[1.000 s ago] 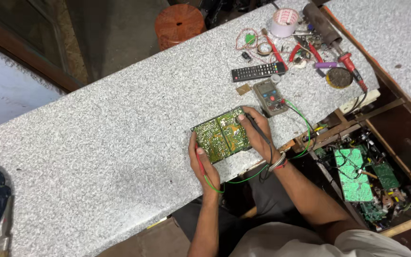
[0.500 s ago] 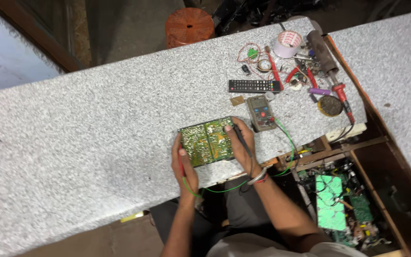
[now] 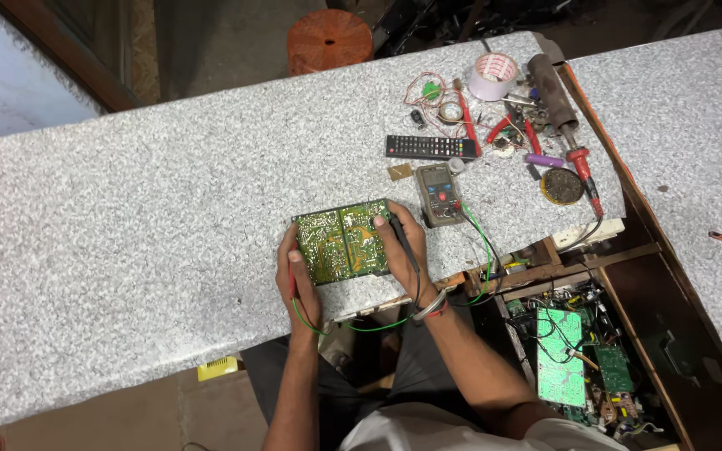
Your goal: The person sits at a workbench and tests a green circuit board using multimeter probes, touching probe tips to various points on the board. They reposition the board, hold a cylindrical component against it, and continue probing different spots while reading the multimeter.
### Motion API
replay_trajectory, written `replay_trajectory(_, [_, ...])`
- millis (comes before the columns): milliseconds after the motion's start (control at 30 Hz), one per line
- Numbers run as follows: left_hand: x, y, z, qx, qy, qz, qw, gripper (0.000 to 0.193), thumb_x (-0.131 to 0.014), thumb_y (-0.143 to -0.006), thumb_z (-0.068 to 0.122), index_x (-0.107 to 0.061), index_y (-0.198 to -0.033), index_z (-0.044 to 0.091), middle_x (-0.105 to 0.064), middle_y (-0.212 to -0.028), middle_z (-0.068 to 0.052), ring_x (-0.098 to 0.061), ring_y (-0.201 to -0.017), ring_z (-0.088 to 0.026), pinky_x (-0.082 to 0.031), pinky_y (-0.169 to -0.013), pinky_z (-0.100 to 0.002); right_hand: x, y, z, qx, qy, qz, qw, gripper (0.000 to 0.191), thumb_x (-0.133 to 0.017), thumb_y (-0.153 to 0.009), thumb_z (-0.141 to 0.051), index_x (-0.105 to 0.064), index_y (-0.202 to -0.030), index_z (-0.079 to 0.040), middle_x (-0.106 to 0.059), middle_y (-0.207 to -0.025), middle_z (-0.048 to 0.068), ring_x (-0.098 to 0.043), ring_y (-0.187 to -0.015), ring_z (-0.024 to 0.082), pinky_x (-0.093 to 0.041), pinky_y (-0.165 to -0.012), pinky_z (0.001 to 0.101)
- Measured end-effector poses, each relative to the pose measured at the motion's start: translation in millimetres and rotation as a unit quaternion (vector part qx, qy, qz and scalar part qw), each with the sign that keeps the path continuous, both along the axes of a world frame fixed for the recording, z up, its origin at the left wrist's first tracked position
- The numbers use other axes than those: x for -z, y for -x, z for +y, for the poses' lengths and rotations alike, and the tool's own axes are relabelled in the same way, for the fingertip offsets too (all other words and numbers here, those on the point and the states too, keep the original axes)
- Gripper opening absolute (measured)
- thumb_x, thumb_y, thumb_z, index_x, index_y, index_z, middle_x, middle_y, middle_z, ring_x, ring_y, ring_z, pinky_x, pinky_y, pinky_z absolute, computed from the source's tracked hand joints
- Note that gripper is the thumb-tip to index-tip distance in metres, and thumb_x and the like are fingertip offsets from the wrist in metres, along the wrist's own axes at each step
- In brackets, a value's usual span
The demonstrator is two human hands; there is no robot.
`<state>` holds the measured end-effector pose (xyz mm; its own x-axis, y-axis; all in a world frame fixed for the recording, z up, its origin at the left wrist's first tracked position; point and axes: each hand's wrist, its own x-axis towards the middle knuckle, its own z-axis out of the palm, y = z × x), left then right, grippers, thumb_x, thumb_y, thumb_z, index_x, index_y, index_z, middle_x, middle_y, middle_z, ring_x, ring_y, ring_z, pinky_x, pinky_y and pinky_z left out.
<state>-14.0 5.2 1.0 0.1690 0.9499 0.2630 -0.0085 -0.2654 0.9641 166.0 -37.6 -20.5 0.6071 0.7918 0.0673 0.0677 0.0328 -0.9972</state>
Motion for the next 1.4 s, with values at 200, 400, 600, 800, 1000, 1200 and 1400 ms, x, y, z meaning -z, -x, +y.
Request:
replay_trajectory(200, [2.8, 1.9, 0.8, 0.003, 0.013, -0.001, 1.0, 0.067, -0.033, -0.111, 0.05, -0.048, -0.149, -0.004, -0.052, -0.151, -0.023, -0.049, -0.143, -0.033, -0.036, -0.119, -0.044, -0.3, -0.4, -0.7, 0.005, 0.005, -0.021, 1.0, 0.059, -0.066, -0.098, -0.041, -0.059, -0.137, 0.004, -0.052, -0.073, -0.007, -0.046, -0.064, 0.002, -0.038, -0.053, 0.0241])
replay_trajectory(400, [10.2, 2.2, 1.5, 0.0, 0.004, -0.012, 1.0, 0.066, -0.034, -0.111, 0.048, -0.048, -0.149, -0.004, -0.053, -0.151, -0.022, -0.05, -0.142, -0.032, -0.036, -0.119, -0.043, -0.8, 0.2, -2.1, 0.001, -0.011, -0.013, 1.0, 0.058, -0.067, -0.099, -0.04, -0.06, -0.136, 0.004, -0.054, -0.077, -0.008, -0.046, -0.068, 0.002, -0.038, -0.056, 0.0229])
replay_trajectory(600, [8.4, 0.5, 0.4, 0.003, 0.006, -0.019, 1.0, 0.065, -0.034, -0.112, 0.047, -0.048, -0.149, -0.004, -0.054, -0.15, -0.022, -0.05, -0.142, -0.032, -0.037, -0.119, -0.042, -4.8, -0.1, -2.8, -0.008, -0.021, -0.005, 1.0, 0.053, -0.067, -0.1, -0.037, -0.062, -0.134, 0.003, -0.052, -0.078, -0.008, -0.043, -0.067, 0.002, -0.035, -0.056, 0.0227])
replay_trajectory(800, [5.7, 1.4, 1.5, 0.002, 0.004, -0.01, 1.0, 0.066, -0.033, -0.111, 0.049, -0.049, -0.149, -0.004, -0.054, -0.151, -0.022, -0.05, -0.142, -0.032, -0.036, -0.119, -0.043, 0.0, 0.0, -0.8, 0.007, -0.005, -0.027, 1.0, 0.054, -0.066, -0.1, -0.038, -0.062, -0.135, 0.003, -0.052, -0.076, -0.007, -0.045, -0.067, 0.002, -0.037, -0.055, 0.0228])
replay_trajectory(1000, [5.4, 3.3, 0.3, 0.006, 0.027, -0.003, 1.0, 0.069, -0.032, -0.11, 0.052, -0.047, -0.15, -0.003, -0.053, -0.151, -0.022, -0.05, -0.142, -0.033, -0.036, -0.119, -0.044, 6.3, -2.6, 0.2, 0.015, 0.023, -0.034, 0.999, 0.063, -0.066, -0.097, -0.043, -0.059, -0.137, 0.006, -0.053, -0.072, -0.005, -0.047, -0.063, 0.003, -0.038, -0.052, 0.0243])
replay_trajectory(1200, [6.1, 1.9, 0.2, 0.011, 0.028, -0.013, 0.999, 0.069, -0.032, -0.11, 0.051, -0.046, -0.15, -0.003, -0.051, -0.153, -0.023, -0.048, -0.144, -0.033, -0.035, -0.119, -0.044, 5.6, -2.0, 1.0, 0.016, 0.025, -0.025, 0.999, 0.063, -0.067, -0.097, -0.041, -0.058, -0.137, 0.006, -0.053, -0.072, -0.005, -0.047, -0.062, 0.003, -0.038, -0.051, 0.0242])
replay_trajectory(1400, [9.7, -0.7, 1.3, 0.008, 0.01, -0.027, 1.0, 0.066, -0.034, -0.111, 0.048, -0.048, -0.149, -0.005, -0.053, -0.151, -0.023, -0.049, -0.143, -0.032, -0.036, -0.12, -0.043, -1.6, -0.2, -1.2, 0.011, 0.005, -0.026, 1.0, 0.055, -0.067, -0.099, -0.038, -0.062, -0.134, 0.004, -0.052, -0.073, -0.006, -0.044, -0.064, 0.002, -0.036, -0.053, 0.0235])
